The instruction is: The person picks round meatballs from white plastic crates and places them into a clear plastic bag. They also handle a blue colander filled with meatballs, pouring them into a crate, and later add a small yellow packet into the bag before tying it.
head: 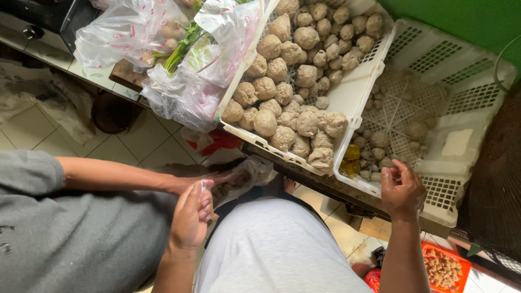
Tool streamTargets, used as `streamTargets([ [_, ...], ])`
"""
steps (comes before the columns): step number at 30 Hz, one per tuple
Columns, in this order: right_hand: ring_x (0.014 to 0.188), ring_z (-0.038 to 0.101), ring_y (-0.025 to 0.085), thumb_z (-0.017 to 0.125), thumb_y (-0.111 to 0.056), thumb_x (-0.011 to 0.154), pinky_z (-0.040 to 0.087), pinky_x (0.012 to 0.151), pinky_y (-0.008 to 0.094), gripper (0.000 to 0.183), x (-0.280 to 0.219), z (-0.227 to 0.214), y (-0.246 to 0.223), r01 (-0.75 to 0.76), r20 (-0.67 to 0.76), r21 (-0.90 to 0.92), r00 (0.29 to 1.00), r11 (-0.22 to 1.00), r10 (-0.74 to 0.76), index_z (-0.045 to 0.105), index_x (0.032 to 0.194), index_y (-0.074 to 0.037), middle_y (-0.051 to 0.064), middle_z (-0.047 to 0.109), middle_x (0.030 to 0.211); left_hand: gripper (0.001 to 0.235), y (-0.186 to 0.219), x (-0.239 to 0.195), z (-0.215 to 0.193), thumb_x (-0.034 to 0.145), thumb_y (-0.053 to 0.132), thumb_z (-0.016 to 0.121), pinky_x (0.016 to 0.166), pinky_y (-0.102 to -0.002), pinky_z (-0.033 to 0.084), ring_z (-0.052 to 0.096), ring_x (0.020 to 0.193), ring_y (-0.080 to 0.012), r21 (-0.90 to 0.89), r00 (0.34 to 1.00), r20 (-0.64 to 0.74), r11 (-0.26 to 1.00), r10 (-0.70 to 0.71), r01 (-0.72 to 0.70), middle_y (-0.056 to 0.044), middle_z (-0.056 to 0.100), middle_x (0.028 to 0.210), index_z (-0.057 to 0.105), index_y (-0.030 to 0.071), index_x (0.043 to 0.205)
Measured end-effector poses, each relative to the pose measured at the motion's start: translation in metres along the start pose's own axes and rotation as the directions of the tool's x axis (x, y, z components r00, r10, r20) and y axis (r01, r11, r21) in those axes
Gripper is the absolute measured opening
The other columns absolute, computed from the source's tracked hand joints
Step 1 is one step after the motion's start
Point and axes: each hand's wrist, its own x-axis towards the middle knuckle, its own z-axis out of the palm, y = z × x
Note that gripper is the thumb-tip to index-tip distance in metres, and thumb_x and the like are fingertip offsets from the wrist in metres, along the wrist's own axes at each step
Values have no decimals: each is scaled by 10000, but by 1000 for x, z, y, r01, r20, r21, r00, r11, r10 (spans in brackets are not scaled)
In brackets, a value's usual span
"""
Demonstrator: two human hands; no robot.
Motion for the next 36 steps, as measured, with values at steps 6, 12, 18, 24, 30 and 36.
streamTargets([
  [6, 862, 721, 242, 763, -177, 976, 576, 802, 376, 245, 2, 0, -4, -6, -25, 37, 1000, 999, 7, 717, 1191, -70, 93, 741, 966, 379, -1, -6, -24, 1081, 331, 452, 534, -235, 313, 342, 576, -63, 24, 989, -127, 997, 81, -78, 30, 424, 739, 556, -20, 1177],
  [12, 853, 718, 234, 764, -175, 968, 573, 785, 377, 244, 4, -2, -5, -48, 4, 35, 999, 998, 48, 717, 1182, -66, 88, 740, 985, 328, 14, -16, -62, 1108, 283, 426, 626, -260, 393, 399, 642, -98, -15, 936, -191, 953, 296, -304, 2, 454, 802, 536, -5, 1222],
  [18, 881, 708, 233, 769, -179, 953, 571, 800, 384, 246, 6, -4, -8, -23, 11, 30, 1000, 999, 23, 715, 1166, -67, 88, 728, 994, 324, 5, 3, -112, 1193, 228, 444, 897, -337, 497, 559, 916, -171, 373, 682, -231, 711, 694, -596, -81, 594, 1070, 519, -59, 1323],
  [24, 849, 686, 250, 768, -183, 938, 567, 747, 384, 235, 11, -5, -8, -24, 47, 23, 999, 999, 23, 722, 1139, -71, 83, 725, 950, 443, 12, 24, -149, 1188, 218, 464, 1105, -353, 454, 589, 1187, -204, 552, 597, -385, 694, 704, -463, -145, 605, 1307, 418, -31, 1552],
  [30, 827, 696, 237, 773, -186, 929, 565, 746, 378, 243, 11, -5, -7, -23, 93, 16, 995, 1000, 21, 723, 1131, -62, 83, 727, 927, 566, 12, 41, -126, 1168, 179, 464, 1170, -397, 407, 512, 1405, -311, 706, 587, -322, 602, 742, -374, -241, 422, 1574, 202, -3, 1636],
  [36, 876, 704, 200, 796, -202, 924, 593, 780, 337, 363, 38, -13, -27, -77, 125, 159, 990, 984, 58, 683, 1231, -47, 111, 723, 1025, 557, -49, 56, -83, 974, 248, 622, 1001, -374, 485, 573, 1283, -286, 928, 974, 4, 361, 225, -88, -176, 557, 1438, 501, 73, 1490],
])
